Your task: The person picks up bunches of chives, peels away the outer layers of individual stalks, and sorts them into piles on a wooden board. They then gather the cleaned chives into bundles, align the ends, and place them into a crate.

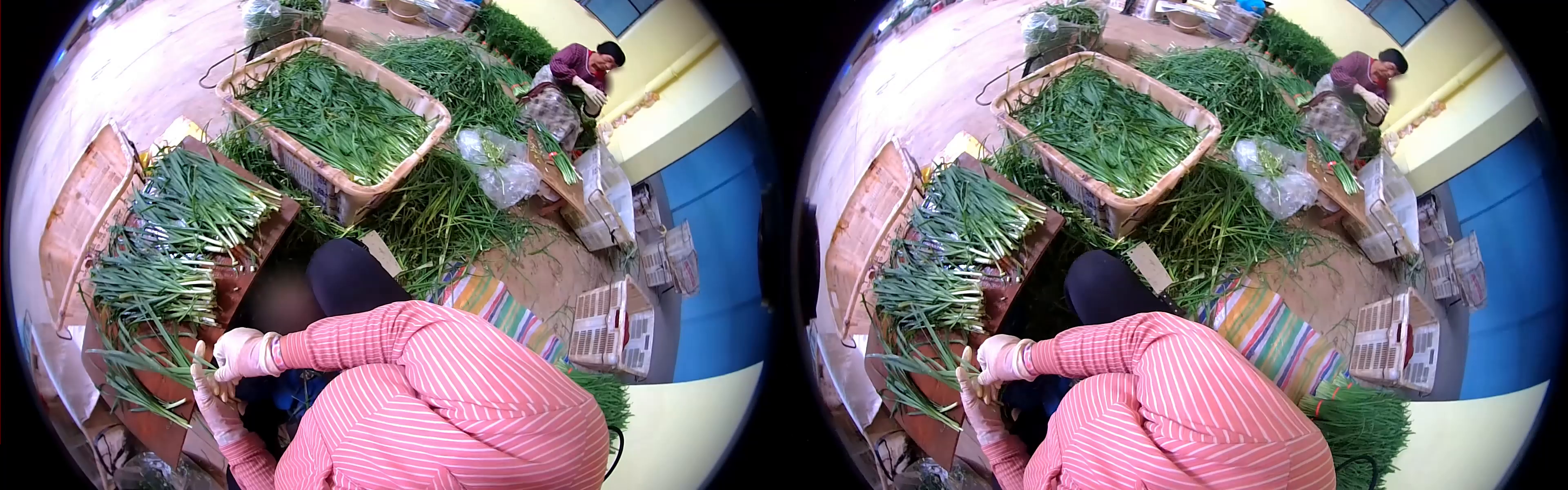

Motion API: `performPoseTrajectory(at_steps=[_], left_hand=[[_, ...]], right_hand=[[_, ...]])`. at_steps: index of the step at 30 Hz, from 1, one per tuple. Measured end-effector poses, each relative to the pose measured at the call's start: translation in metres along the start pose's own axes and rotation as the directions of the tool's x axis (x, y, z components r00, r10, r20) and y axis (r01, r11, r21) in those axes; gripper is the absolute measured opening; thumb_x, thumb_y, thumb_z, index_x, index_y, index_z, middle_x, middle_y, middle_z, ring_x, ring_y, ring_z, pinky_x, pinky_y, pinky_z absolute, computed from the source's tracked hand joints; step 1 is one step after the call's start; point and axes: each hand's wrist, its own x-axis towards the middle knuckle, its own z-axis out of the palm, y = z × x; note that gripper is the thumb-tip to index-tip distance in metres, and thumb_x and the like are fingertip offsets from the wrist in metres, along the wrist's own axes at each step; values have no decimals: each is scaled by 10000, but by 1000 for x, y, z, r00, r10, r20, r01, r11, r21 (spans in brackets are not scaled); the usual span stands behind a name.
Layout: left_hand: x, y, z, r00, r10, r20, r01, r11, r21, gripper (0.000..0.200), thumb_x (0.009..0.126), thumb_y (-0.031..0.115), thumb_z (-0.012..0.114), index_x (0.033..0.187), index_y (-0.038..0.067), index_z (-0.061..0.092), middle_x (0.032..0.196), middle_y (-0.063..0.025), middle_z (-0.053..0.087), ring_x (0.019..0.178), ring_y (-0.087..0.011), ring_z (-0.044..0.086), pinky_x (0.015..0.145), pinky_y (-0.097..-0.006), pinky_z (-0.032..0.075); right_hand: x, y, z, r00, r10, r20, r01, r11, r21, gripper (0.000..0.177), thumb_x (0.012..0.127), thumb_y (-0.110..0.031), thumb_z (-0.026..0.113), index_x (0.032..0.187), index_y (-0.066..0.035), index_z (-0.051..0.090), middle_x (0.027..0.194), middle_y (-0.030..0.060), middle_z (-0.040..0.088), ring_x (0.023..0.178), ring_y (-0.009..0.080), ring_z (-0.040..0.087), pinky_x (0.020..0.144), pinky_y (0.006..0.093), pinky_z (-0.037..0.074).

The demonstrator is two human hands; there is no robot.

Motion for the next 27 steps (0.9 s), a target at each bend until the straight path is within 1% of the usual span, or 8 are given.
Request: performPoseTrajectory(at_steps=[3,11,13,16,18,21,23,27], left_hand=[[0,-5,-6,975,-51,-217,69,995,75,498,909,412,550,1244,44,526,572,68,439,471,-36,398,439,-193,347],[2,-3,-17,991,85,-105,-64,979,191,415,914,362,565,1135,12,599,503,97,320,401,-19,269,386,-200,215],[-1,7,-20,977,122,-172,-99,985,138,382,926,326,553,1109,-5,607,532,93,295,448,-12,297,431,-185,237],[-1,16,-26,935,196,-296,-189,981,52,377,944,296,512,1171,-2,556,1022,-62,581,980,-139,538,840,-270,427],[-4,20,-38,966,168,-195,-181,982,-52,393,943,276,502,1223,2,473,1228,-136,524,1166,-286,499,994,-423,406],[14,1,-80,974,35,-224,-110,936,-335,194,934,222,539,1063,78,530,934,-44,622,818,-161,601,739,-343,517],[11,5,-62,955,-125,-269,-33,857,-514,266,952,270,509,1091,45,536,661,58,456,523,-56,431,492,-230,404],[10,11,-46,958,-125,-259,18,926,-378,375,932,244,557,1228,17,517,566,94,251,442,-28,252,443,-192,276]], right_hand=[[0,2,0,1000,6,-11,-5,998,55,224,754,-259,700,771,-39,656,691,69,660,661,200,638,628,326,496],[19,39,27,999,41,-31,-10,751,660,202,729,-232,704,760,-35,673,687,48,647,614,128,593,582,288,478],[9,44,5,998,-32,59,37,997,-70,243,721,-291,591,775,-78,693,720,101,661,650,212,630,586,357,497],[15,122,30,969,217,122,-40,620,-784,185,712,-197,610,833,-112,722,826,87,687,774,263,664,660,417,525],[-19,92,0,904,318,286,67,556,-829,201,722,-138,589,864,-133,732,861,88,694,825,259,670,681,434,520],[-4,78,-7,977,201,77,-49,558,-828,193,748,-139,567,853,-113,727,874,125,691,823,256,678,685,375,533],[-1,58,-22,976,-149,-158,-28,634,-773,135,763,-188,583,744,-118,697,750,119,664,709,275,659,615,373,519],[27,37,-43,718,-581,-383,165,677,-717,236,801,-320,622,716,-101,639,681,70,604,682,262,609,598,370,480]])
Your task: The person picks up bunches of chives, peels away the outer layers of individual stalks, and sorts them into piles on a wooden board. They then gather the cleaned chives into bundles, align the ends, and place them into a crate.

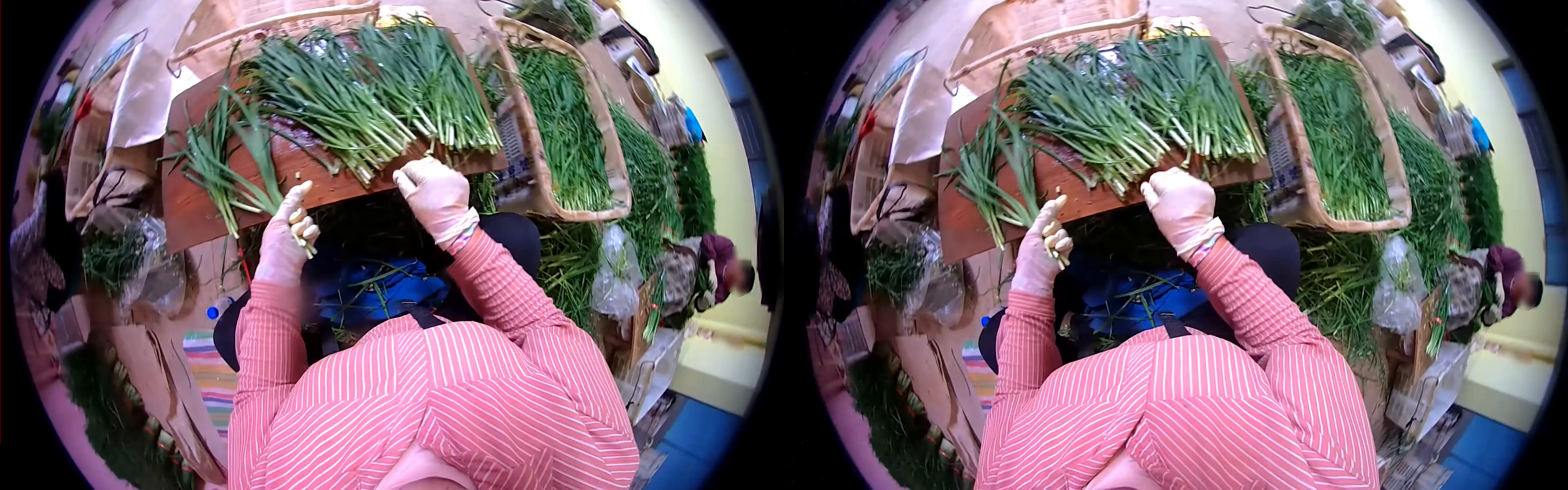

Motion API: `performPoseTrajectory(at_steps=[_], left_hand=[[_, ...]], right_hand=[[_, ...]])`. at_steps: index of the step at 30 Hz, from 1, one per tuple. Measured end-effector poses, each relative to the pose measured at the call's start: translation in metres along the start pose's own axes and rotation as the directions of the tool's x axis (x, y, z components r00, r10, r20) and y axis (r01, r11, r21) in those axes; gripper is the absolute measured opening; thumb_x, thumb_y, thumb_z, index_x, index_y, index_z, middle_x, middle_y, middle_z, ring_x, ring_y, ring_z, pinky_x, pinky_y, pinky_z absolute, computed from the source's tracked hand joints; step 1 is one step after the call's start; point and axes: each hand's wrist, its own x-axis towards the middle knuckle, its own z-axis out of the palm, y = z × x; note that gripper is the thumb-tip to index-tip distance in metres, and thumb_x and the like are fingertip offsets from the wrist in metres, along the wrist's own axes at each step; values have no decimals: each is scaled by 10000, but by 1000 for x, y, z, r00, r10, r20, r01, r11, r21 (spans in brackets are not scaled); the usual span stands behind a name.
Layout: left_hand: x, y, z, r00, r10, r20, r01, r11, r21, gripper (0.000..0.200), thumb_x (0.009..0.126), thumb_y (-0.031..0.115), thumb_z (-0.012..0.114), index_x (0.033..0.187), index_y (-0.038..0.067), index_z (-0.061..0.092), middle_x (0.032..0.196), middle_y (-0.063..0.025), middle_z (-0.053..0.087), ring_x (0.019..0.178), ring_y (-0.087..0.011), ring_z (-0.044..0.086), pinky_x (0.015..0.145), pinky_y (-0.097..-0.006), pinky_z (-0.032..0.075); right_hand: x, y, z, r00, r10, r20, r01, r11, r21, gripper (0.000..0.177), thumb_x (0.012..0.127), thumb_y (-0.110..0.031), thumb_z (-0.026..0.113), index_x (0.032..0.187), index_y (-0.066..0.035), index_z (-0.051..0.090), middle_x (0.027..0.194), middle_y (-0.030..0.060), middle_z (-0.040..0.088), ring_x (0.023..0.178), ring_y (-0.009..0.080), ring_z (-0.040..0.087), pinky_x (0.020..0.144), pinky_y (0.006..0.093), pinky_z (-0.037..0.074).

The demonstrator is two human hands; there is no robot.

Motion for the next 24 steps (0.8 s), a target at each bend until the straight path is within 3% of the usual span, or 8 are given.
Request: performPoseTrajectory(at_steps=[4,8,12,16,18,20,22,24], left_hand=[[1,-1,4,999,-27,18,28,998,-63,382,924,226,568,1246,29,514,595,90,270,471,-35,280,464,-201,306],[-5,-1,10,1000,-4,-24,3,999,-45,380,931,240,554,1250,37,516,647,75,334,521,-50,346,512,-212,352],[-9,1,15,1000,-4,20,3,998,61,379,941,252,531,1252,36,513,649,73,338,522,-47,343,521,-209,347],[-11,3,17,998,-12,55,8,997,81,377,943,260,527,1241,29,517,638,73,317,513,-47,318,511,-207,319],[-8,2,13,996,-12,94,5,997,81,385,943,263,527,1243,23,513,638,74,318,514,-45,317,515,-204,317],[-8,1,15,996,-9,89,2,996,86,389,942,263,529,1244,20,511,637,73,316,515,-45,317,514,-204,313],[-8,0,17,996,-6,85,-2,996,90,393,941,264,531,1245,17,510,636,73,315,516,-44,316,514,-204,308],[-10,1,17,996,-19,85,10,995,97,398,939,264,534,1249,15,507,633,73,314,518,-44,314,511,-206,299]], right_hand=[[28,-15,16,990,-130,50,136,978,-157,283,787,-367,639,711,-97,600,688,81,580,688,269,594,594,375,465],[48,-19,15,972,-229,-52,216,960,-180,235,745,-251,673,833,-61,566,797,124,569,764,310,568,671,403,453],[62,-8,30,965,-89,245,172,923,-343,328,701,-277,716,888,-52,567,837,130,572,794,309,574,718,407,456],[67,12,58,951,-65,303,179,913,-366,347,687,-273,729,903,-58,563,842,127,572,781,307,576,703,398,461],[68,11,60,974,-73,216,162,886,-434,390,675,-259,740,955,-66,549,840,115,573,762,300,578,683,391,467],[71,6,56,971,-167,169,224,877,-424,373,733,-219,686,1036,-73,527,831,93,569,740,266,580,642,369,471],[71,-5,50,915,-373,153,391,726,-566,342,800,-167,598,1116,-75,505,824,75,564,733,231,578,602,345,467],[75,1,54,903,-401,156,414,710,-570,303,836,-134,531,1136,-91,527,815,55,561,718,213,574,564,336,459]])
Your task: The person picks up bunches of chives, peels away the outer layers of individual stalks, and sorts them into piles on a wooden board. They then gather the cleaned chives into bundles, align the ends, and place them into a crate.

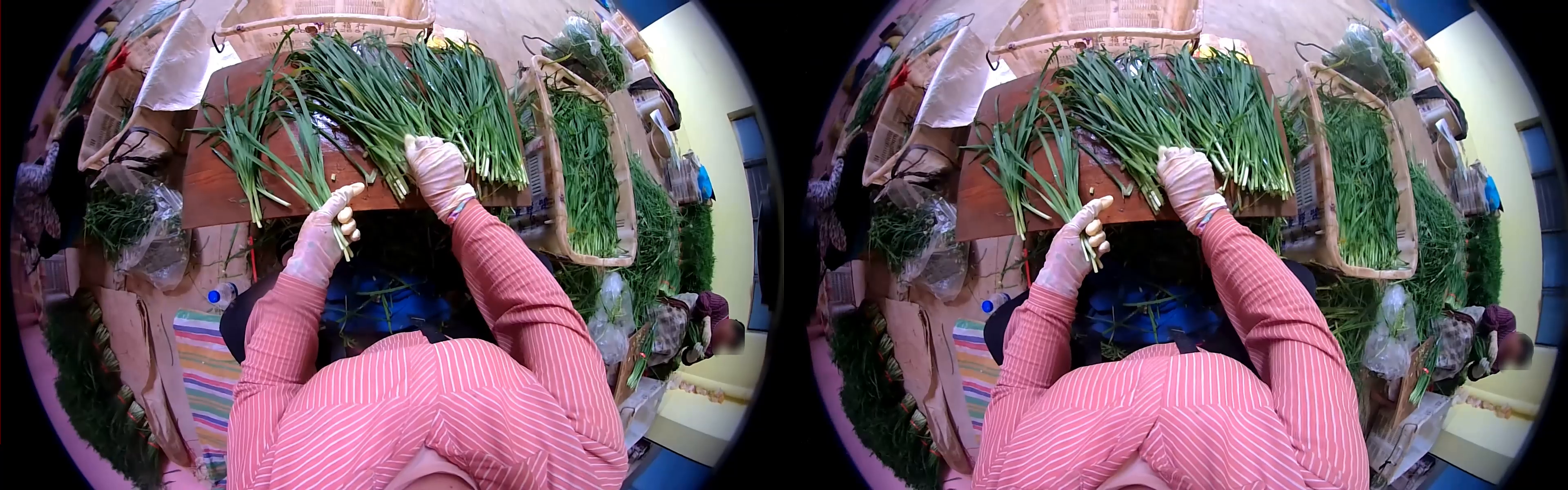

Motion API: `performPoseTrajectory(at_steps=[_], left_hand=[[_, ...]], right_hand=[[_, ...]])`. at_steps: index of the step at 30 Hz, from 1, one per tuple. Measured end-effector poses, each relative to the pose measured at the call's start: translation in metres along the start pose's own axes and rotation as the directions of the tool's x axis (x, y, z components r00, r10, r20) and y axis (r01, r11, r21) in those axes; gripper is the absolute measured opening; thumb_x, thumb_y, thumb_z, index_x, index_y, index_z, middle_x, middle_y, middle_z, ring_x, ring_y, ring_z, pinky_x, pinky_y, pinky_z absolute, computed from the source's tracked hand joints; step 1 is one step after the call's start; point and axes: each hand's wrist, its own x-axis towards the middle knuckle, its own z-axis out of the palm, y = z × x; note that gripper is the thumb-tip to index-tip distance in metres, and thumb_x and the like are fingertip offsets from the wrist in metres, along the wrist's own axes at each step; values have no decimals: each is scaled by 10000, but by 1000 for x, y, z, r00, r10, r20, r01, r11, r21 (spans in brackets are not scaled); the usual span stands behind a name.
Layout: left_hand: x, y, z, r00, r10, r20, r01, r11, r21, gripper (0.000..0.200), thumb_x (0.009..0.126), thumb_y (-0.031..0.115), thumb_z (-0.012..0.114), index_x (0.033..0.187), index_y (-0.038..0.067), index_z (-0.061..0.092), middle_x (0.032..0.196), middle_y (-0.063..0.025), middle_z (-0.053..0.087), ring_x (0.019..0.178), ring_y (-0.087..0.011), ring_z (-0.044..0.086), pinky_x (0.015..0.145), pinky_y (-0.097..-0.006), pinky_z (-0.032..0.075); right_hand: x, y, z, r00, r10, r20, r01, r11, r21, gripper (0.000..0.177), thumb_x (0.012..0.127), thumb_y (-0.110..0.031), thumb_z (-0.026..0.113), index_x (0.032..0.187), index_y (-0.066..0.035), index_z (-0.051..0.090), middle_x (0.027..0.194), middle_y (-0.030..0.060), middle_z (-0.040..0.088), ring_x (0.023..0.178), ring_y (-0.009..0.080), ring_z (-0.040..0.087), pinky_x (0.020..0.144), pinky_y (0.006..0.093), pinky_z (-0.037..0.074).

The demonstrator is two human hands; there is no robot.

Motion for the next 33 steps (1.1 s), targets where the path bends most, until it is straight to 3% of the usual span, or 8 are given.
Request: performPoseTrajectory(at_steps=[4,8,12,18,21,26,30,33], left_hand=[[-1,3,-3,999,2,-34,-2,1000,-17,406,941,262,530,1262,16,495,629,73,311,517,-45,312,507,-208,294],[3,2,-4,1000,6,6,-6,999,-40,416,943,260,526,1274,13,480,626,75,305,514,-44,312,499,-210,293],[8,-1,-2,995,-42,96,48,997,-65,438,937,299,533,1274,24,481,591,77,305,494,-43,315,488,-216,302],[16,-13,-11,938,-90,334,109,993,-37,368,909,365,564,1113,63,612,572,76,427,457,-35,371,445,-226,360],[13,-12,-18,978,-18,208,3,997,73,293,930,279,548,1052,29,640,604,64,473,478,-35,394,454,-187,325],[9,3,-22,994,66,-88,-62,997,46,343,919,287,558,1131,18,573,1037,-78,653,949,-211,625,767,-330,530],[13,-1,-20,988,7,-154,-21,996,-90,384,913,275,580,1174,-3,534,773,23,558,664,-104,553,606,-253,485],[14,-2,-13,997,-37,-67,27,990,-136,418,916,276,580,1211,-12,512,635,72,375,503,-44,384,488,-206,370]], right_hand=[[2,36,-35,956,176,-233,-88,935,345,187,808,-100,617,990,-114,658,752,54,595,676,196,583,585,310,475],[-3,35,-49,815,537,-217,-103,503,858,229,740,-93,704,966,-125,703,793,69,649,695,222,610,623,301,501],[-12,2,-75,897,209,-390,154,679,718,276,741,-60,685,1008,-130,680,772,62,651,671,208,624,570,294,501],[-35,-50,-79,996,11,-90,82,312,947,140,773,-95,609,909,-113,635,761,26,648,640,206,624,533,303,493],[-49,-57,-83,959,-128,-252,280,557,782,79,749,-89,617,823,-114,607,650,34,590,560,223,598,498,310,486],[-111,-23,-59,789,-542,290,122,600,790,81,738,-191,658,774,-128,625,741,53,597,682,247,612,591,355,499],[-50,14,-77,963,220,156,-267,861,432,273,777,-364,667,800,-93,634,768,99,592,747,259,599,644,373,481],[-22,20,-47,949,153,275,-222,944,243,341,804,-424,618,765,-85,631,742,116,579,718,283,590,627,388,469]])
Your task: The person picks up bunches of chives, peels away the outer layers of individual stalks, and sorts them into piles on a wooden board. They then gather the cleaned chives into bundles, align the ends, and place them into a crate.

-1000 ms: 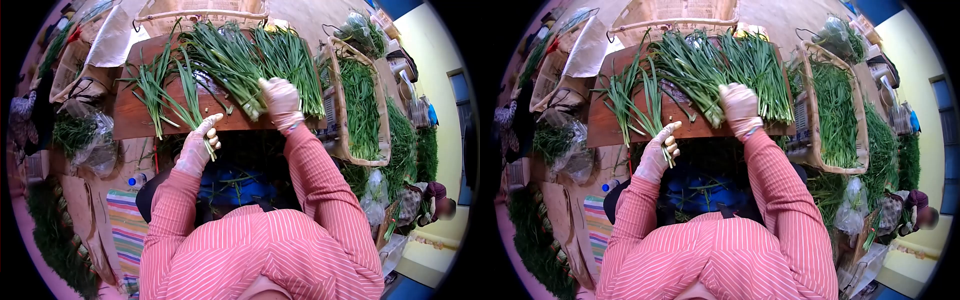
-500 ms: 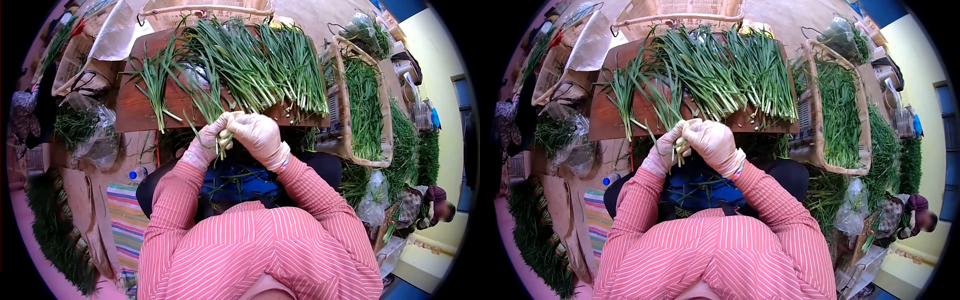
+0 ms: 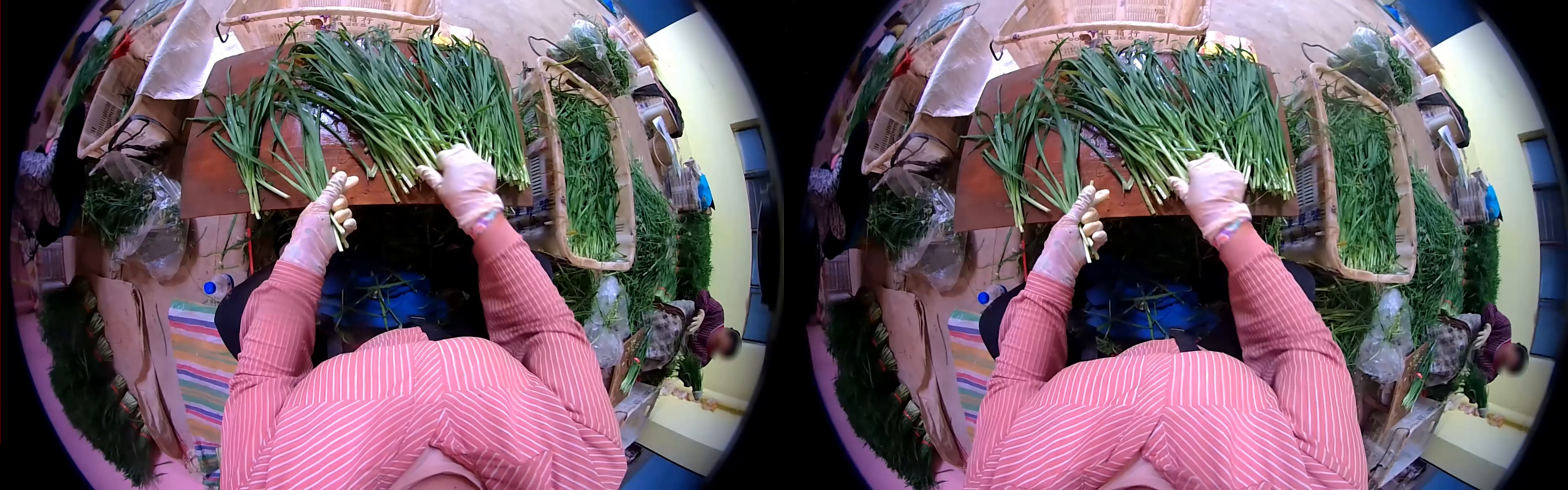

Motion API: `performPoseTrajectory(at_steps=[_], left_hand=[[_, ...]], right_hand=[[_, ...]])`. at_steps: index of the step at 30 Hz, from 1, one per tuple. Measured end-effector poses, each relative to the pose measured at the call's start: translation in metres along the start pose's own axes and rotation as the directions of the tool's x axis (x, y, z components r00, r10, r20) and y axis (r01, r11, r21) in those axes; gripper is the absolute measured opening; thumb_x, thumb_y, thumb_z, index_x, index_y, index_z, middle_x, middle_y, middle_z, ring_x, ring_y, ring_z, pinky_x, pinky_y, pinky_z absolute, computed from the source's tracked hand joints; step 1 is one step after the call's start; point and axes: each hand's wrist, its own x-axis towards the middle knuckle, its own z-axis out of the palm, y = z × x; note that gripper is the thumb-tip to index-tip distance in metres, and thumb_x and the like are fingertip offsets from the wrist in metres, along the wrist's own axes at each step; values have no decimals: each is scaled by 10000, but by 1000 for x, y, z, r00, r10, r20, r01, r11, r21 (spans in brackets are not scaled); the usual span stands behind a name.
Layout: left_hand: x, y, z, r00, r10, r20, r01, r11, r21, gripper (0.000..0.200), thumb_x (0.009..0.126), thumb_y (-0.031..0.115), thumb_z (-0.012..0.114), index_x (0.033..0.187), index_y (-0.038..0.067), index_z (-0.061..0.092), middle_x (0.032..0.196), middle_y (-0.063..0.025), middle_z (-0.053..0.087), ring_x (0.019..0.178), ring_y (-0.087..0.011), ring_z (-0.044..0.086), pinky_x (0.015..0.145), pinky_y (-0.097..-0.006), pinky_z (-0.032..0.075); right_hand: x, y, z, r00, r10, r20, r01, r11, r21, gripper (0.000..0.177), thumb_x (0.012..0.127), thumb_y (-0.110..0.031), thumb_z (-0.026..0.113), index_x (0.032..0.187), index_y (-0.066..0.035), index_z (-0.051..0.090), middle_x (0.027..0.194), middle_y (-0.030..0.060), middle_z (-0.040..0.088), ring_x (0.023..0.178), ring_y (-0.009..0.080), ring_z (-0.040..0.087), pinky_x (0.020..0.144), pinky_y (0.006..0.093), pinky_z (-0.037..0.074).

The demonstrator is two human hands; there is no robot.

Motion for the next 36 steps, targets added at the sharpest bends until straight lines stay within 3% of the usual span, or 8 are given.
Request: performPoseTrajectory(at_steps=[2,9,12,15,17,21,33,36], left_hand=[[-5,-1,7,999,-6,52,7,1000,-5,458,920,269,579,1259,-22,478,601,86,256,461,-27,258,447,-200,250],[-6,-12,7,975,-58,214,49,998,44,395,919,306,572,1198,27,561,612,89,275,497,-39,282,486,-217,287],[1,-22,0,968,-127,217,103,988,118,332,903,304,592,1127,61,623,596,84,346,496,-44,339,484,-223,325],[-5,-24,3,981,-148,127,123,975,187,283,889,269,609,1083,66,651,579,81,378,481,-47,356,469,-220,319],[-7,-27,2,982,-127,140,101,978,181,301,876,260,625,1104,64,642,580,81,386,483,-53,365,469,-221,312],[-3,-29,-2,962,-178,205,151,979,139,326,875,244,619,1133,44,621,590,72,401,491,-61,375,475,-216,316],[-2,-30,0,965,-191,179,157,969,190,304,881,239,617,1109,38,628,617,71,440,510,-54,392,486,-202,333],[-8,-19,6,985,93,143,-134,941,309,290,895,251,605,1104,50,629,736,44,559,640,-59,523,592,-220,460]], right_hand=[[5,-1,13,1000,8,-12,-8,999,46,340,785,-393,628,746,-56,642,764,112,615,722,274,614,630,375,483],[-41,-48,-19,937,-46,-347,180,914,365,208,774,-210,645,635,-94,542,630,79,515,589,265,549,527,370,447],[-72,-73,-9,972,-97,-212,193,845,498,183,763,-202,646,658,-103,534,639,70,509,586,253,551,531,378,450],[-79,-76,-2,997,1,83,-64,656,752,260,804,-307,664,731,-59,638,668,84,585,628,230,592,573,331,466],[-74,-70,3,848,-36,528,-504,252,827,331,858,-357,639,844,-26,643,731,18,616,591,90,505,577,234,425],[-65,-56,11,673,-130,728,-734,-4,679,409,887,-437,570,875,-32,622,731,-27,584,566,42,428,518,191,358],[-65,-65,16,738,-6,674,-647,-287,706,231,870,-280,630,868,-50,645,738,-8,627,557,49,463,511,191,356],[-66,-57,30,763,83,641,-611,-231,757,195,866,-209,629,759,-48,658,703,-19,641,602,49,530,547,196,387]])
